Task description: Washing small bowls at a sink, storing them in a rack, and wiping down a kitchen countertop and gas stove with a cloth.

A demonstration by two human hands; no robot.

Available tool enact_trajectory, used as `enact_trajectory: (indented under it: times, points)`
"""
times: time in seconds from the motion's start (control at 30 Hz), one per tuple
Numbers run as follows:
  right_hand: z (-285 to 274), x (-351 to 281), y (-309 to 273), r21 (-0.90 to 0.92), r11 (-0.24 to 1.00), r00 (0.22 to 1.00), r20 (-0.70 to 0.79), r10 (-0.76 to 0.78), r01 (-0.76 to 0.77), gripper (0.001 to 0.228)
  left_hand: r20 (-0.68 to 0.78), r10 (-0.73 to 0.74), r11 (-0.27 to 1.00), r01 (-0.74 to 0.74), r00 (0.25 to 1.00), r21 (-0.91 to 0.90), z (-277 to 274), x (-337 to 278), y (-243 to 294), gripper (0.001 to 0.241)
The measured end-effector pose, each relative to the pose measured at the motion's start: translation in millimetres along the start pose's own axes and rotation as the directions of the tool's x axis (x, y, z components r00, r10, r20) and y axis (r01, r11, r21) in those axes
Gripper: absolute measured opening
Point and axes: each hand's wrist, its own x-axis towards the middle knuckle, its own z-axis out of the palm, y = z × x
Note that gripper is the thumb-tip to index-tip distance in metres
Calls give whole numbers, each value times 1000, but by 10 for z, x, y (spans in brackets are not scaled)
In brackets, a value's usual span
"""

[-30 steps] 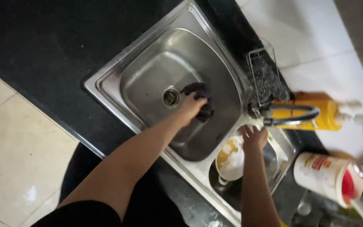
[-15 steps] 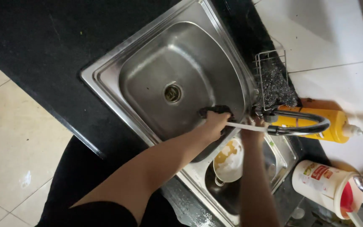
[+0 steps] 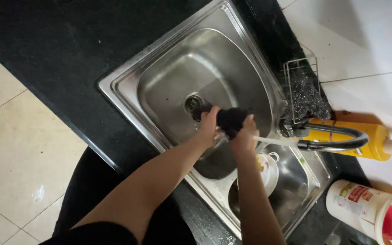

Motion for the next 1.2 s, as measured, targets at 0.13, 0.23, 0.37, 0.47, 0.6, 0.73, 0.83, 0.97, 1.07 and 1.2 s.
enact_trajectory:
  times: [0.13, 0.23, 0.37, 0.47, 0.6, 0.73, 0.83, 0.97, 1.07, 1.2]
  points:
    - [-917, -1142, -821, 767, 623, 976, -218, 27, 154, 35, 255, -55, 994, 77, 965, -74, -29, 93, 78, 119]
    - [-429, -550, -671, 710, 658, 908, -409, 93, 252, 33, 312, 155, 975, -196, 937, 102, 17, 298, -181, 102]
    - [677, 795, 20, 894, 444, 782, -323, 533, 67, 20, 474, 430, 704, -614, 768, 357, -26, 505, -541, 72]
    - [367, 10, -892, 968, 243, 908, -157, 389, 63, 29, 643, 539, 349, -839, 544, 418, -165, 867, -381, 52]
    - [476, 320, -392, 859, 507, 875, -193, 444, -67, 19, 776, 528, -4, -912, 345, 409, -305, 1003, -762, 32]
    - [-6, 62, -575, 943, 334, 871, -171, 460, 8, 18, 816, 468, -54, -910, 340, 411, -235, 1238, -506, 11]
    - [-84, 21, -674, 951, 307, 920, -98, 379, -25, 26, 524, 227, 747, -492, 821, 448, -210, 1162, -402, 20]
    - [-37, 193, -124, 915, 394, 959, -29, 283, -89, 66, 504, 35, 529, -444, 863, 723, -233, 927, -524, 23]
    - [-757, -206, -161, 734, 678, 987, -127, 99, 26, 66, 438, 431, 270, -576, 789, 772, -399, 1310, -719, 62]
    - [-910, -559, -185, 828, 560, 999, -7, 54, -25, 47, 435, 112, 125, -447, 894, 886, -372, 695, -131, 128]
